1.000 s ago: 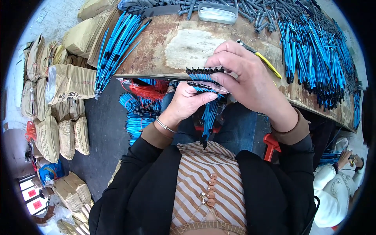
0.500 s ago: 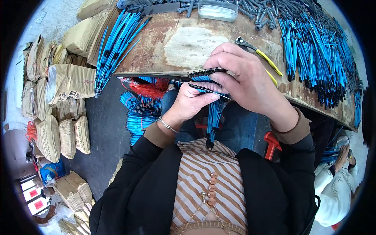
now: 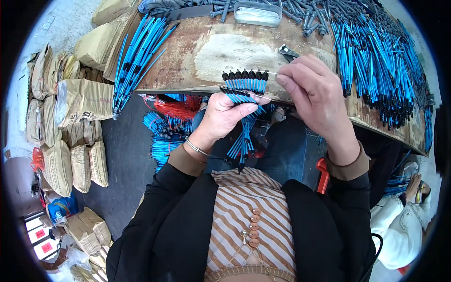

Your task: The person gathers blue umbrella ribs, aligns them, and threads a wire through the rib ends. They then secure the ribs to a plastic hub by wrapping the wire and using pliers to twist and trim the excess wire.

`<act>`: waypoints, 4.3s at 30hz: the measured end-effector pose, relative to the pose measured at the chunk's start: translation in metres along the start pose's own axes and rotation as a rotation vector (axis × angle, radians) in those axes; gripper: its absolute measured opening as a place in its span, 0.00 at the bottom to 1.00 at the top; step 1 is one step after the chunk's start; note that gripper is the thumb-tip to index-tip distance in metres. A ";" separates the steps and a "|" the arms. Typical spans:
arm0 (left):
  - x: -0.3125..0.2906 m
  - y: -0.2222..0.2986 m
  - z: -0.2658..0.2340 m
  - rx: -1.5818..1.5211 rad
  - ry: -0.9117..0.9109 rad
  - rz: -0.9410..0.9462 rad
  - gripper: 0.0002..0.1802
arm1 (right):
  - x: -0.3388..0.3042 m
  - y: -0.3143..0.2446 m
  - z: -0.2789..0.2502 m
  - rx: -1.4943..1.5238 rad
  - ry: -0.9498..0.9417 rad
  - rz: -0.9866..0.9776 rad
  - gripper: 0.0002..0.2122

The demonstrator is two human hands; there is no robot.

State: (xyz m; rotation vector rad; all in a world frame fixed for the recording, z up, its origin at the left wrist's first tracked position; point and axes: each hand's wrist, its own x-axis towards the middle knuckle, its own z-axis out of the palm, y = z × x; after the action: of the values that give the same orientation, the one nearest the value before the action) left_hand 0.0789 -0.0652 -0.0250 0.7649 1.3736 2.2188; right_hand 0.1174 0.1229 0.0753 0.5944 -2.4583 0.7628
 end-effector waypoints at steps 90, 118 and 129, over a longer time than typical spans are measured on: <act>-0.022 0.009 -0.028 0.379 -0.334 0.392 0.07 | -0.043 0.059 0.044 -0.162 -0.322 0.350 0.08; -0.028 0.034 -0.021 0.123 -0.156 0.151 0.07 | -0.015 0.081 0.063 -0.100 -0.356 0.139 0.09; -0.033 0.016 -0.025 0.117 -0.198 -0.011 0.08 | -0.019 0.079 0.051 -0.153 -0.411 0.258 0.09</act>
State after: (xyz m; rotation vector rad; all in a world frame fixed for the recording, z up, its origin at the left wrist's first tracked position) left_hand 0.0869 -0.1085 -0.0270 0.9873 1.4138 2.0068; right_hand 0.0736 0.1558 -0.0036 0.4117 -2.9835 0.5818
